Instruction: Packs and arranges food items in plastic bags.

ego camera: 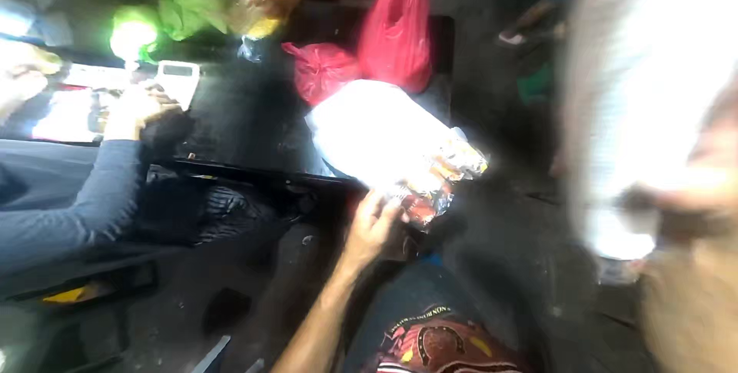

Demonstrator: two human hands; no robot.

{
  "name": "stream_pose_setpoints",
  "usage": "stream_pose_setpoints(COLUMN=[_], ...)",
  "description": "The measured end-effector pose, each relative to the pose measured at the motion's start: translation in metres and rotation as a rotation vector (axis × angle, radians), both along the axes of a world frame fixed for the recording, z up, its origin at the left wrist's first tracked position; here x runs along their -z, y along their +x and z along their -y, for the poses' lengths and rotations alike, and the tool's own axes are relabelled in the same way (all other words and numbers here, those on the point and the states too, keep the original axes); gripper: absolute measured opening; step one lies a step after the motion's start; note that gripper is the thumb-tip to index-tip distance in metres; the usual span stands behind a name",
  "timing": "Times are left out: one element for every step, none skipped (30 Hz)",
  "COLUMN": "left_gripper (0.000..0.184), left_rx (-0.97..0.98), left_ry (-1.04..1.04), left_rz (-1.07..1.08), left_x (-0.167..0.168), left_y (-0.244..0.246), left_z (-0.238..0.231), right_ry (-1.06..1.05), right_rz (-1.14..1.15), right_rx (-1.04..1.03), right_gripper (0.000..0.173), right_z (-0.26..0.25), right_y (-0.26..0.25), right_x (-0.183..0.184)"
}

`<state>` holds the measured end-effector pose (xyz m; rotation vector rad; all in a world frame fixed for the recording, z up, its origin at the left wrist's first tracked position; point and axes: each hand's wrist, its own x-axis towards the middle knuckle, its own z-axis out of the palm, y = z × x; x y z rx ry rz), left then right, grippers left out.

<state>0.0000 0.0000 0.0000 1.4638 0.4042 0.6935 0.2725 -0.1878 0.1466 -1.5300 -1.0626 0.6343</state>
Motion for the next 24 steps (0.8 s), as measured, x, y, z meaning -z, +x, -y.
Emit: stream_pose_setpoints(left_gripper=[0.028,0.030,0.034,0.036,0.036,0.036,0.037,0.038,0.037,0.036,0.035,0.035,0.033,0.032,0.032,0.032,0.031,0.030,0.030,0.030,0.030,0.030,0.030,0.029], left_rx=[-0.008,-0.019,-0.023,-0.030,-0.039,-0.047,-0.058,-0.062,-0.062,-0.063,-0.070,-0.086,-0.119,-0.145,-0.155,-0.153,-0.146,-0.135,-0.126,-0.118,-0.112,-0.099,-0.076,-0.044], left_ry=[0.047,0.105,0.147,0.197,0.255,0.325,0.403,0.477,0.532,0.559,0.568,0.564,0.546,0.503,0.448,0.396,0.351,0.320,0.310,0.311,0.321,0.325,0.318,0.306], left_rz=[-0.043,-0.102,-0.154,-0.205,-0.255,-0.301,-0.348,-0.396,-0.432,-0.448,-0.447,-0.429,-0.397,-0.356,-0.315,-0.282,-0.248,-0.219,-0.201,-0.191,-0.186,-0.182,-0.184,-0.188], left_x=[-0.008,-0.016,-0.022,-0.026,-0.029,-0.031,-0.033,-0.036,-0.039,-0.040,-0.040,-0.038,-0.035,-0.033,-0.031,-0.030,-0.029,-0.028,-0.028,-0.028,-0.028,-0.029,-0.030,-0.031], left_y=[0.003,0.006,0.009,0.013,0.017,0.021,0.024,0.026,0.028,0.030,0.031,0.033,0.035,0.036,0.036,0.035,0.032,0.030,0.027,0.025,0.025,0.026,0.027,0.026], left_z=[0.001,0.003,0.006,0.007,0.008,0.008,0.008,0.011,0.015,0.020,0.026,0.030,0.033,0.033,0.029,0.026,0.024,0.021,0.018,0.016,0.012,0.010,0.010,0.011], right_ry=[-0.124,-0.228,-0.313,-0.360,-0.365,-0.354,-0.351,-0.366,-0.395,-0.436,-0.495,-0.580,-0.693,-0.791,-0.831,-0.780,-0.662,-0.501,-0.387,-0.361,-0.395,-0.415,-0.394,-0.353], right_rz=[0.072,0.189,0.328,0.473,0.596,0.684,0.749,0.793,0.826,0.835,0.837,0.794,0.712,0.623,0.607,0.641,0.717,0.828,0.896,0.927,0.920,0.897,0.853,0.802], right_rx=[-0.086,-0.149,-0.223,-0.297,-0.347,-0.375,-0.394,-0.415,-0.435,-0.458,-0.471,-0.461,-0.446,-0.419,-0.403,-0.398,-0.391,-0.348,-0.300,-0.247,-0.200,-0.164,-0.142,-0.138], right_gripper=[0.096,0.090,0.079,0.069,0.061,0.057,0.052,0.050,0.047,0.041,0.030,0.026,0.030,0.035,0.035,0.032,0.027,0.023,0.027,0.040,0.053,0.057,0.052,0.042], right_z=[0.014,0.022,0.024,0.021,0.013,0.003,-0.011,-0.027,-0.045,-0.065,-0.086,-0.105,-0.117,-0.125,-0.130,-0.130,-0.125,-0.113,-0.096,-0.076,-0.061,-0.053,-0.052,-0.057], right_y=[0.004,0.003,-0.001,-0.006,-0.010,-0.015,-0.021,-0.028,-0.036,-0.045,-0.056,-0.068,-0.078,-0.086,-0.091,-0.093,-0.093,-0.091,-0.089,-0.087,-0.085,-0.084,-0.086,-0.090], right_x=[0.021,0.043,0.062,0.075,0.084,0.089,0.091,0.090,0.090,0.089,0.088,0.087,0.083,0.078,0.073,0.075,0.082,0.095,0.105,0.113,0.118,0.123,0.127,0.129])
